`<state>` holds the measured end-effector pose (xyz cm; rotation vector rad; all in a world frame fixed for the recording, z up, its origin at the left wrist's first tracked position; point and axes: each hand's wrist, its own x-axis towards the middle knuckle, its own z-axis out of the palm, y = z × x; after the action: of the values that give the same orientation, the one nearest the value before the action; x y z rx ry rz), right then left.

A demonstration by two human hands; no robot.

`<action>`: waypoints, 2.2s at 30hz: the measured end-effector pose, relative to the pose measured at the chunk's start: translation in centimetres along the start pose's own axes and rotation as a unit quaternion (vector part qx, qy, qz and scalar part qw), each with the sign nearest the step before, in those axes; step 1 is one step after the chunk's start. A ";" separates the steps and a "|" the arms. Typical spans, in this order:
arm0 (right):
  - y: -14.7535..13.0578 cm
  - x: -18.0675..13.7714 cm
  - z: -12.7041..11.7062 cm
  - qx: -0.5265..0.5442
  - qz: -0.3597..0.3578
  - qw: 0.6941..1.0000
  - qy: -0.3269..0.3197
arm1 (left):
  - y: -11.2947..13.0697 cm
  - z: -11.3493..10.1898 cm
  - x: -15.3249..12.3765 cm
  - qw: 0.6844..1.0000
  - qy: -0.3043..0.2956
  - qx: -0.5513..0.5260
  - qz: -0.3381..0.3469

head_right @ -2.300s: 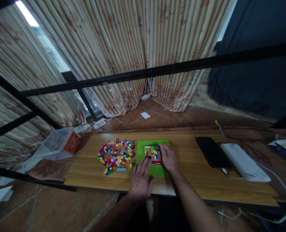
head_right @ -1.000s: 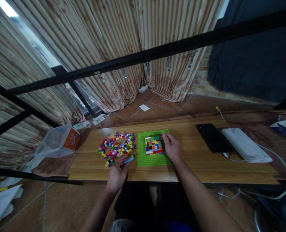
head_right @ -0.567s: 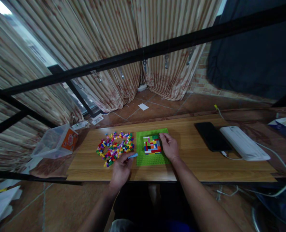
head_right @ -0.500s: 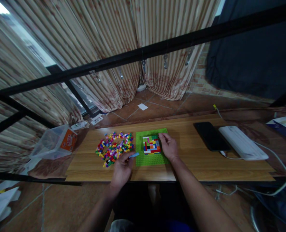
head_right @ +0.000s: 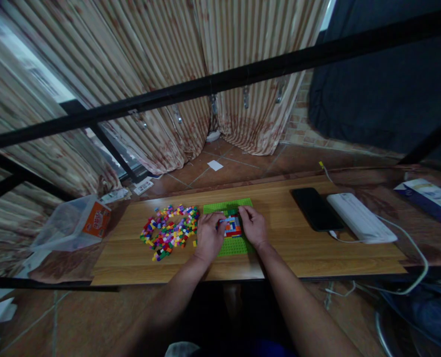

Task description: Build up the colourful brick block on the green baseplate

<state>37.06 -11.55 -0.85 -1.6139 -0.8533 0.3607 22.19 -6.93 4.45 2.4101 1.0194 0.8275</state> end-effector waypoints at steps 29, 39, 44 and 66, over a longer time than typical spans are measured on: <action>0.9 0.0 0.7 0.064 0.003 0.998 -0.001 | -1.0 1.7 0.9 0.997 0.050 -0.027 -0.056; 0.5 0.0 0.2 0.030 -0.050 0.998 -0.001 | -1.3 2.4 1.3 0.992 0.061 -0.060 -0.090; 0.4 0.0 0.1 0.027 -0.055 0.998 -0.005 | -1.5 2.7 1.5 0.987 0.062 -0.094 -0.113; 0.0 0.3 0.3 0.058 0.035 0.998 -0.016 | -1.5 3.1 2.4 0.969 0.055 -0.139 -0.196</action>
<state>37.04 -11.17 -0.82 -1.5364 -0.7870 0.4776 24.81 -4.56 2.16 1.8629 1.2745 0.8970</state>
